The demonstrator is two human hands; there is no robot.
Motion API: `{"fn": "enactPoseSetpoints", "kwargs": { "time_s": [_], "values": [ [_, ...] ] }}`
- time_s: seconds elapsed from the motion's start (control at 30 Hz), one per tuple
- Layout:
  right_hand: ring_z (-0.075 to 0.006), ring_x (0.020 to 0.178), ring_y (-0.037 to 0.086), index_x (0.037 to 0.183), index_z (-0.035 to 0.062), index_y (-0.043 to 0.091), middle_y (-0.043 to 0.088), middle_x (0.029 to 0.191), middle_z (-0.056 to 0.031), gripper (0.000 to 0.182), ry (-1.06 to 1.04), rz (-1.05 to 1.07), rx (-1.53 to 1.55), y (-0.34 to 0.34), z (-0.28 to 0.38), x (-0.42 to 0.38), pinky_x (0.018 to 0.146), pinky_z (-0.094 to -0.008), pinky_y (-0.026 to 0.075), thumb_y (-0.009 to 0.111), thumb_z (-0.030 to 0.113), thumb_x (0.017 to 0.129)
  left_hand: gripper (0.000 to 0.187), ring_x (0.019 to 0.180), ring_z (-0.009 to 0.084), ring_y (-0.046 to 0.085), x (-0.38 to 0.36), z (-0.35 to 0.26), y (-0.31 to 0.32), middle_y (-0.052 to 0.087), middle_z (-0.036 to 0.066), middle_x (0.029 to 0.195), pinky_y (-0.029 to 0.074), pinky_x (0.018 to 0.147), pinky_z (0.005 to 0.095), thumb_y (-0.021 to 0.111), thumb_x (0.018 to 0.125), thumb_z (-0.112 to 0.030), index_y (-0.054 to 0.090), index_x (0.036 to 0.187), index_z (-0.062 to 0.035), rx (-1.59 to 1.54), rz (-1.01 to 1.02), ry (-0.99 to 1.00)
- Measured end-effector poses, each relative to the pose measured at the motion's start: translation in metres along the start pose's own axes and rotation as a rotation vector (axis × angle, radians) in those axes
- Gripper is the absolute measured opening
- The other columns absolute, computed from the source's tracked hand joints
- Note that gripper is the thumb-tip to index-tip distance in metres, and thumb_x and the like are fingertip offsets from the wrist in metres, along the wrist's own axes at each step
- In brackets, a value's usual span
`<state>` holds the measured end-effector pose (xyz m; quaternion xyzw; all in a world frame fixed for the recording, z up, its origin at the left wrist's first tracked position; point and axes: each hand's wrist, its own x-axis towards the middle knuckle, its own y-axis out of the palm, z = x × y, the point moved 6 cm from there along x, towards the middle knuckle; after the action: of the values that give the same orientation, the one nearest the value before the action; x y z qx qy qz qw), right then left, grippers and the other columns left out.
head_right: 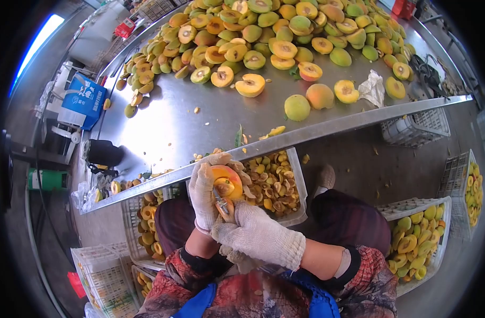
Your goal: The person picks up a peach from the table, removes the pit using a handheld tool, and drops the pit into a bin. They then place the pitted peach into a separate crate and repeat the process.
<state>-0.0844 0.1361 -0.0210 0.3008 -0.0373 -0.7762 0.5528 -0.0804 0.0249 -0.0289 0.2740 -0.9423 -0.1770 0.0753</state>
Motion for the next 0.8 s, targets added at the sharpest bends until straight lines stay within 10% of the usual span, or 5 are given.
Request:
{"fn": "enactPoseSetpoints", "kwargs": {
  "time_s": [0.2, 0.4, 0.8],
  "values": [
    [-0.0418, 0.086, 0.061, 0.104, -0.003, 0.054, 0.061, 0.091, -0.0254, 0.034, -0.251, -0.174, -0.686, -0.007, 0.003, 0.0, 0.072, -0.0456, 0.05, 0.061, 0.025, 0.086, 0.042, 0.081, 0.0177, 0.06, -0.006, 0.002, -0.005, 0.064, 0.011, 0.083, 0.049, 0.077, 0.0293, 0.05, 0.095, -0.034, 0.056, 0.11, 0.0051, 0.038, -0.006, -0.046],
    [-0.035, 0.071, 0.061, 0.098, 0.0032, 0.06, 0.059, 0.083, -0.0174, 0.024, -0.562, -0.424, -1.088, -0.014, 0.005, -0.004, 0.065, -0.0433, 0.051, 0.063, 0.021, 0.082, 0.035, 0.09, 0.0126, 0.056, -0.009, -0.002, -0.015, 0.062, 0.007, 0.098, 0.043, 0.085, 0.0269, 0.048, 0.095, -0.029, 0.06, 0.108, 0.0016, 0.215, 0.074, -0.139],
    [-0.0274, 0.063, 0.064, 0.094, 0.0103, 0.057, 0.061, 0.078, -0.0105, 0.013, -0.249, -0.73, -1.801, -0.028, 0.036, 0.009, 0.049, -0.0387, 0.051, 0.05, 0.019, 0.086, 0.065, 0.081, 0.0177, 0.062, -0.013, -0.023, -0.046, 0.063, 0.011, 0.087, 0.052, 0.069, 0.027, 0.047, 0.09, -0.06, 0.061, 0.101, 0.0022, 0.142, 0.034, -0.357]
  ]
}}
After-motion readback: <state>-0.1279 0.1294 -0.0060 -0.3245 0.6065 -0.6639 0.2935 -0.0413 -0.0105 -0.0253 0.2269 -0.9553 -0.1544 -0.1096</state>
